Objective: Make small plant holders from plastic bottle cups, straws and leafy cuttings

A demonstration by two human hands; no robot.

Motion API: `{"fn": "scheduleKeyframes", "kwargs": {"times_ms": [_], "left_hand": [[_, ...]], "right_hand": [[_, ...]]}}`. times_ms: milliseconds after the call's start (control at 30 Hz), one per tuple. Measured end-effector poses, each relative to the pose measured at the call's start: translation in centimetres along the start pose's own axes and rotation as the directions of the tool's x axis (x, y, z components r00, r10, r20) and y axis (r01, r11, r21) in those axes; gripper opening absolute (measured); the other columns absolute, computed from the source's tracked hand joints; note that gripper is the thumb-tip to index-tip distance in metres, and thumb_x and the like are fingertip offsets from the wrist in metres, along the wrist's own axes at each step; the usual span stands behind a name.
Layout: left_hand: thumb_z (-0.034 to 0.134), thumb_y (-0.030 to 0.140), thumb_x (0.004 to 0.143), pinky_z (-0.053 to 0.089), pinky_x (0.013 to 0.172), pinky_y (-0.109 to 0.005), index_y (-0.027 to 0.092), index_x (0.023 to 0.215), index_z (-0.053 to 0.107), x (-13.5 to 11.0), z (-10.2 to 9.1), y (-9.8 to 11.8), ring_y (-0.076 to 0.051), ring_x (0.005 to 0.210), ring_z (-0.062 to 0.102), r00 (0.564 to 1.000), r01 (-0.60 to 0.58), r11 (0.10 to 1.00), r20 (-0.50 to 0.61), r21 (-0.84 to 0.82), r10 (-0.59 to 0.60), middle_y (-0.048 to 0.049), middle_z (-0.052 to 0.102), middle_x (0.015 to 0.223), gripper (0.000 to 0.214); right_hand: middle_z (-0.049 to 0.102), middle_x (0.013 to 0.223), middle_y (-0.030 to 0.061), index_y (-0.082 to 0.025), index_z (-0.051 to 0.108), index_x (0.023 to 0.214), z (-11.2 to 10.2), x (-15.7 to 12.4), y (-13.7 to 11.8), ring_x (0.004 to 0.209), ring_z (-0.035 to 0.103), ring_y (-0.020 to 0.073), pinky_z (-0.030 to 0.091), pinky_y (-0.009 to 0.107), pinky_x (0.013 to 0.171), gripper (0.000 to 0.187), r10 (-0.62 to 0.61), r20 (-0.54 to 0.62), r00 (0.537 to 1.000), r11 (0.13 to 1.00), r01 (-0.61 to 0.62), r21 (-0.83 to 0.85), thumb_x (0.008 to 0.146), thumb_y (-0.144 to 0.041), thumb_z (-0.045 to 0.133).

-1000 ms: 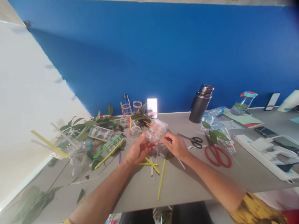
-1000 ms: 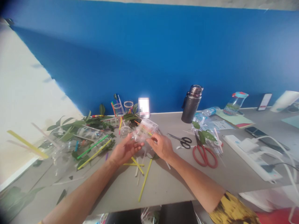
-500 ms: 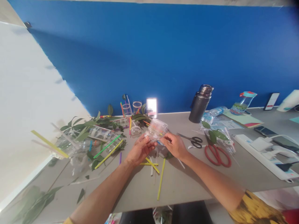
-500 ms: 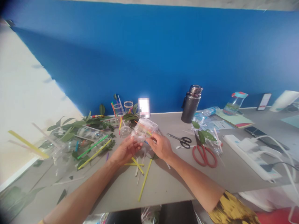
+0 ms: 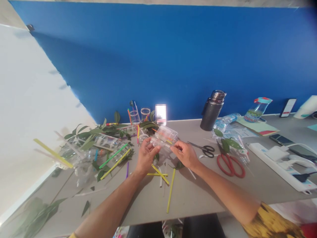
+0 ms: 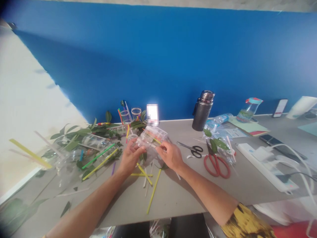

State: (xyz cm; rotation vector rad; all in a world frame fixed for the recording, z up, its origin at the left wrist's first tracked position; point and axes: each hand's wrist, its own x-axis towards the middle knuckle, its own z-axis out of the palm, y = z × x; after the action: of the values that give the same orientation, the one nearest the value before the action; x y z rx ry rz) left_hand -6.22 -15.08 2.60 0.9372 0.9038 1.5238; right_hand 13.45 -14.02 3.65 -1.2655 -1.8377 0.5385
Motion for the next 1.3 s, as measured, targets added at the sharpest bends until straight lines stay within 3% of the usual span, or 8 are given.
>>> {"fn": "scheduleKeyframes", "kwargs": {"times_ms": [100, 233, 433, 567, 800, 1000, 1167, 1300], "left_hand": [[0.093, 0.035, 0.066, 0.054, 0.076, -0.031, 0.02, 0.116, 0.059, -0.1, 0.0, 0.1, -0.02, 0.085, 0.074, 0.999, 0.029, 0.999, 0.047, -0.031, -0.027, -0.0046, 0.078, 0.096, 0.062], [0.092, 0.034, 0.068, 0.054, 0.075, -0.031, 0.02, 0.116, 0.059, -0.2, 0.0, 0.1, -0.022, 0.086, 0.074, 0.996, 0.036, 0.998, 0.079, -0.044, -0.033, -0.0054, 0.077, 0.097, 0.06], [0.093, 0.031, 0.066, 0.053, 0.076, -0.03, 0.021, 0.116, 0.058, -0.1, 0.1, -0.2, -0.02, 0.086, 0.071, 0.999, -0.037, 0.997, -0.001, 0.061, 0.038, -0.0049, 0.077, 0.096, 0.062], [0.093, 0.028, 0.065, 0.054, 0.083, -0.03, 0.02, 0.119, 0.059, -0.1, 0.2, -0.3, -0.019, 0.089, 0.07, 0.995, -0.066, 0.991, -0.072, 0.119, 0.075, -0.0063, 0.074, 0.105, 0.064], [0.09, 0.035, 0.068, 0.054, 0.072, -0.03, 0.02, 0.118, 0.066, -0.2, 0.0, 0.0, -0.014, 0.073, 0.067, 0.992, -0.065, 0.976, -0.094, 0.209, 0.086, -0.0068, 0.069, 0.113, 0.058], [0.091, 0.032, 0.066, 0.052, 0.072, -0.028, 0.021, 0.124, 0.065, -0.3, 0.3, 0.6, -0.017, 0.078, 0.069, 0.984, -0.071, 0.964, -0.139, 0.257, 0.11, -0.0046, 0.073, 0.101, 0.065], [0.089, 0.034, 0.069, 0.054, 0.079, -0.029, 0.021, 0.119, 0.067, 0.7, -1.0, 0.7, -0.019, 0.086, 0.07, 0.943, -0.145, 0.961, -0.261, 0.237, 0.207, -0.0038, 0.074, 0.101, 0.057], [0.089, 0.044, 0.07, 0.056, 0.077, -0.031, 0.017, 0.107, 0.072, 0.9, -1.0, 0.1, -0.02, 0.084, 0.072, 0.998, -0.033, 0.997, -0.057, 0.073, 0.037, -0.0063, 0.074, 0.098, 0.048]], "right_hand": [[0.061, 0.062, -0.0019, -0.022, 0.06, 0.069, 0.0, 0.0, 0.1, 0.06, 0.052, 0.0153, 0.037, 0.028, 0.061, 0.028, 0.02, 0.002, 1.0, 1.0, -0.02, 0.014, 0.088, -0.043, 0.06], [0.049, 0.051, -0.0074, -0.022, 0.069, 0.102, 0.0, 0.1, 0.2, 0.051, 0.046, 0.0151, 0.034, 0.028, 0.056, 0.025, 0.059, 0.055, 0.997, 0.996, -0.062, 0.063, 0.087, -0.039, 0.06], [0.052, 0.059, -0.003, -0.021, 0.062, 0.068, 0.0, 0.0, 0.1, 0.057, 0.045, 0.0138, 0.032, 0.027, 0.056, 0.03, -0.013, 0.149, 0.989, 0.995, -0.001, 0.098, 0.092, -0.038, 0.054], [0.052, 0.06, -0.0031, -0.021, 0.062, 0.069, 0.0, -0.2, -0.1, 0.059, 0.045, 0.0139, 0.034, 0.027, 0.058, 0.031, -0.04, 0.159, 0.986, 0.994, 0.024, 0.106, 0.094, -0.038, 0.053], [0.055, 0.063, -0.0022, -0.022, 0.068, 0.073, -0.1, -0.5, 0.0, 0.06, 0.045, 0.0145, 0.037, 0.027, 0.059, 0.032, -0.106, 0.136, 0.985, 0.991, 0.093, 0.094, 0.096, -0.039, 0.053], [0.056, 0.064, -0.0015, -0.021, 0.071, 0.077, -0.1, -0.6, 0.1, 0.06, 0.047, 0.0146, 0.039, 0.027, 0.061, 0.031, -0.117, 0.132, 0.984, 0.987, 0.1, 0.13, 0.095, -0.04, 0.054], [0.055, 0.063, -0.0011, -0.02, 0.07, 0.076, -0.4, -0.8, -0.3, 0.057, 0.045, 0.0136, 0.038, 0.026, 0.058, 0.031, -0.087, 0.143, 0.986, 0.983, 0.062, 0.172, 0.092, -0.041, 0.054], [0.055, 0.063, -0.0017, -0.02, 0.071, 0.077, -0.5, -0.8, -0.5, 0.057, 0.044, 0.0127, 0.036, 0.026, 0.055, 0.031, -0.068, 0.182, 0.981, 0.975, 0.027, 0.221, 0.092, -0.042, 0.055]]}}
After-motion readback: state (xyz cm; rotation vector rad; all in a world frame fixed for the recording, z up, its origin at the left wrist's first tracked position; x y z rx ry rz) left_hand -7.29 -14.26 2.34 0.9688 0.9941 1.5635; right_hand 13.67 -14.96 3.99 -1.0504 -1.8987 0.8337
